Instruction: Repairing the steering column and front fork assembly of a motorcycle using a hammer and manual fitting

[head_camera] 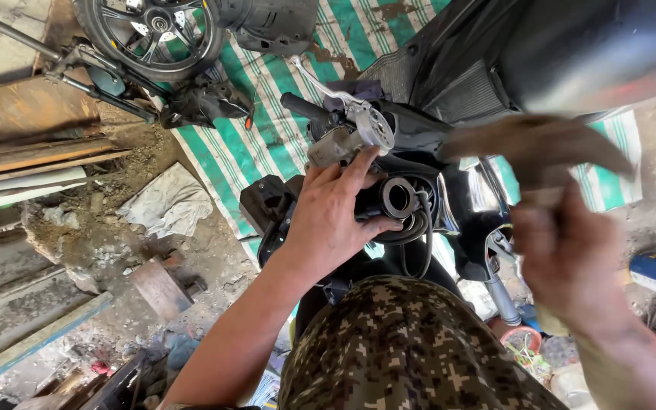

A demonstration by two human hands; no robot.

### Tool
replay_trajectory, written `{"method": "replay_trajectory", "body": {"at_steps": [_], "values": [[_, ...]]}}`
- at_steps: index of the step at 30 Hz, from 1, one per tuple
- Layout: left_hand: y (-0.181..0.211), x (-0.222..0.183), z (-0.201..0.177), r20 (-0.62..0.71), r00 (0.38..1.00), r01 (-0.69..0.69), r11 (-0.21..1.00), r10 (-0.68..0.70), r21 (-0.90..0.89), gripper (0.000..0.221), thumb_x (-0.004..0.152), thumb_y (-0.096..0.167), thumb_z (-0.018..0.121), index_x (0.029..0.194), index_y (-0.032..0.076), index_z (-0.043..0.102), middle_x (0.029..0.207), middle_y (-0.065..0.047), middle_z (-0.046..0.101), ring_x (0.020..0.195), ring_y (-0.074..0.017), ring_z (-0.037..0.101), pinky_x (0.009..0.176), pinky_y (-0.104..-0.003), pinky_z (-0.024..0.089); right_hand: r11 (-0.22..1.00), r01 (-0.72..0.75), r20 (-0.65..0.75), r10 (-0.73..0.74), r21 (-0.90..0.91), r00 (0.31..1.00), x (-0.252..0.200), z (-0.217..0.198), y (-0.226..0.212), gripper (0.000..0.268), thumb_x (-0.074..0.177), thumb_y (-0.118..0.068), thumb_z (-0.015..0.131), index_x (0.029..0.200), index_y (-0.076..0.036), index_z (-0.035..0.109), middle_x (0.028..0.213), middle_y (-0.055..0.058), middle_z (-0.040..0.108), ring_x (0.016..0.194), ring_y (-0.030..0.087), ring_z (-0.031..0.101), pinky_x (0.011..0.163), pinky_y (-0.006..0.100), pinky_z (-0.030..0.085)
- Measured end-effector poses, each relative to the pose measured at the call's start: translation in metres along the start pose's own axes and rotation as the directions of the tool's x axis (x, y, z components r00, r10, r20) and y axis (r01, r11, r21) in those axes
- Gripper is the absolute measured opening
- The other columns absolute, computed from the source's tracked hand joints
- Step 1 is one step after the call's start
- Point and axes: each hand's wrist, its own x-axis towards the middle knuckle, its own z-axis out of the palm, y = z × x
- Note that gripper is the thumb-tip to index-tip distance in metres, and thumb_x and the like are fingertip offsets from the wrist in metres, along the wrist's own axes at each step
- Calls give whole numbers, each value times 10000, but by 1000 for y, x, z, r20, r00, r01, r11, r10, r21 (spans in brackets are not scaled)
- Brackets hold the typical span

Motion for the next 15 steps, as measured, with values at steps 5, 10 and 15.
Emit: {"method": "replay_trajectory", "body": {"at_steps": [5, 10, 15], "values": [[-8, -2, 11, -56, 997, -55, 998, 56, 17, 1197, 766, 679, 961, 1666, 117, 406, 1276, -32, 862, 1249, -329, 734, 1169, -576, 464, 899, -31, 190, 125, -436, 974, -3, -9, 16, 218, 1069, -222, 752, 1133, -16, 723, 703, 165, 741, 455, 287, 591, 490, 487, 499], [-9, 0, 15, -72, 995, -75, 997, 73, -25, 946, 696, 578, 1047, 1403, 127, 609, 1275, -28, 814, 1157, -293, 749, 1016, -464, 457, 946, 41, 190, 22, -322, 982, -16, 7, -1, 482, 1095, -193, 606, 1494, 78, 586, 801, 178, 719, 560, 300, 649, 542, 485, 521], [-9, 3, 12, -136, 984, -118, 993, 113, -29, 878, 675, 495, 1094, 1337, 143, 637, 1264, -26, 814, 1121, -272, 774, 957, -429, 453, 940, 89, 227, -13, -328, 974, -33, -13, 6, 252, 1054, -124, 729, 861, -25, 600, 558, 71, 594, 385, 153, 448, 338, 381, 360]]}}
